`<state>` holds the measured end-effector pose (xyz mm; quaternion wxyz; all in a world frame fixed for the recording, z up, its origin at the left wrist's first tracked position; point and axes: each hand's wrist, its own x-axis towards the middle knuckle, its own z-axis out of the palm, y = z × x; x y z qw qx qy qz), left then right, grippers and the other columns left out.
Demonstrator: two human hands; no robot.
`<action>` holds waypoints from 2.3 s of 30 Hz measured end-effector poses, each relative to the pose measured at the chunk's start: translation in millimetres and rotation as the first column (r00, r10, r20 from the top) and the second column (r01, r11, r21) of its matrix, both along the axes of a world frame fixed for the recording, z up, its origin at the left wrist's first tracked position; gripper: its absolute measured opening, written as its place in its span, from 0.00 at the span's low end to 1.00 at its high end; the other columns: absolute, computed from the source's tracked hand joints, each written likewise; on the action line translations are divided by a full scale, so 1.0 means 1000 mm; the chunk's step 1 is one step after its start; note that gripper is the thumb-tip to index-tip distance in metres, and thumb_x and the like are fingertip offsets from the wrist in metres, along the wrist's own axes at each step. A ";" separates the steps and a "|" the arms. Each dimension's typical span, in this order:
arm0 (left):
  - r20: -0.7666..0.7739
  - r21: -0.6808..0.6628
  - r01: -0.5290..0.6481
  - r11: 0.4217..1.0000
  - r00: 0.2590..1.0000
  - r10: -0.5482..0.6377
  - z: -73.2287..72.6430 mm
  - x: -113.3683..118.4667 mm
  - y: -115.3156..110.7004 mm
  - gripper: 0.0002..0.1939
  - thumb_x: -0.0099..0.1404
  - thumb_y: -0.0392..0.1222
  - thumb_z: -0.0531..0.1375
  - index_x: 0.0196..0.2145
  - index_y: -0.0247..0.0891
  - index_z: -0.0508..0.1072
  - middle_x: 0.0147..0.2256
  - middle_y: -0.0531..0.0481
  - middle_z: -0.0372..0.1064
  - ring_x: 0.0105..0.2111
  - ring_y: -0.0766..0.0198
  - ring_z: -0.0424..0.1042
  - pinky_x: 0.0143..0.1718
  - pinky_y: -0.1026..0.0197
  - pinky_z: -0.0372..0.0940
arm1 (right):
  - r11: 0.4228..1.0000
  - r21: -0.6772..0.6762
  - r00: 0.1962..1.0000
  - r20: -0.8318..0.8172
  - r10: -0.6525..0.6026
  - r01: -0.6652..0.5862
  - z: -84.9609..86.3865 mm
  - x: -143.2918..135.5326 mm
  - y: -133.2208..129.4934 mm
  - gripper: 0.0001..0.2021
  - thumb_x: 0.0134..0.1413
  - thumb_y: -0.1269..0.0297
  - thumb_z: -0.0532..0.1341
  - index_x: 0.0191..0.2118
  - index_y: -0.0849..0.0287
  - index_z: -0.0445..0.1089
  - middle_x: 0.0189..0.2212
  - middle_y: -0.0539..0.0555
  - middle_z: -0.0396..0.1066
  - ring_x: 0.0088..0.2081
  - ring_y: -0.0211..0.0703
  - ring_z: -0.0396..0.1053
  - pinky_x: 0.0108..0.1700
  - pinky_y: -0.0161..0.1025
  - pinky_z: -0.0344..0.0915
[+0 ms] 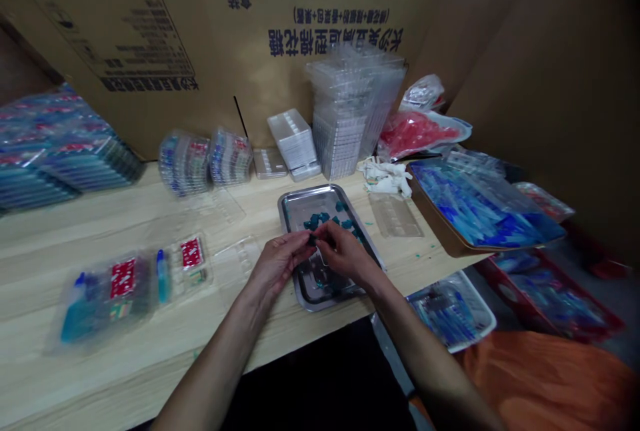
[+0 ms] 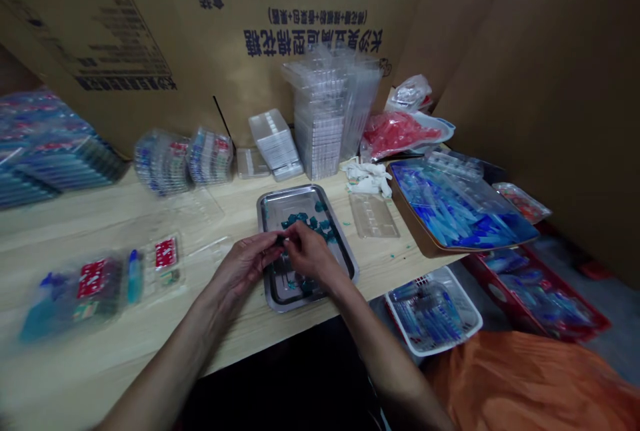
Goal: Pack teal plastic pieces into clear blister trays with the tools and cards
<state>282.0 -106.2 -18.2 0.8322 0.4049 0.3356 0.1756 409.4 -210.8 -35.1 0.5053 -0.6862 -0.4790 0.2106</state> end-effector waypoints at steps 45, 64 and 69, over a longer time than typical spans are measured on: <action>-0.344 0.932 0.262 0.250 0.857 0.383 -0.023 -0.093 0.076 0.21 0.60 0.41 0.59 0.51 0.37 0.76 0.45 0.41 0.76 0.40 0.52 0.76 0.43 0.53 0.69 | 0.939 -0.318 0.799 0.594 0.092 0.129 -0.022 -0.020 0.012 0.12 0.55 0.75 0.55 0.45 0.63 0.68 0.41 0.65 0.71 0.44 0.55 0.68 0.46 0.47 0.61; -0.025 0.400 -0.122 0.908 0.989 0.144 -0.007 -0.017 -0.004 0.28 0.47 0.38 0.69 0.48 0.32 0.75 0.30 0.50 0.77 0.29 0.68 0.73 0.34 0.65 0.65 | 0.994 0.105 0.974 0.227 0.010 -0.034 -0.004 -0.030 0.015 0.14 0.55 0.75 0.52 0.43 0.58 0.70 0.37 0.56 0.72 0.41 0.44 0.70 0.45 0.40 0.65; -0.080 0.539 -0.086 0.838 0.985 0.153 -0.010 -0.021 -0.004 0.27 0.49 0.33 0.63 0.49 0.33 0.76 0.30 0.51 0.77 0.27 0.67 0.72 0.31 0.66 0.64 | 0.999 0.033 0.985 0.174 -0.020 0.015 -0.004 -0.036 0.017 0.11 0.53 0.75 0.53 0.40 0.58 0.67 0.35 0.54 0.72 0.37 0.43 0.70 0.40 0.38 0.64</action>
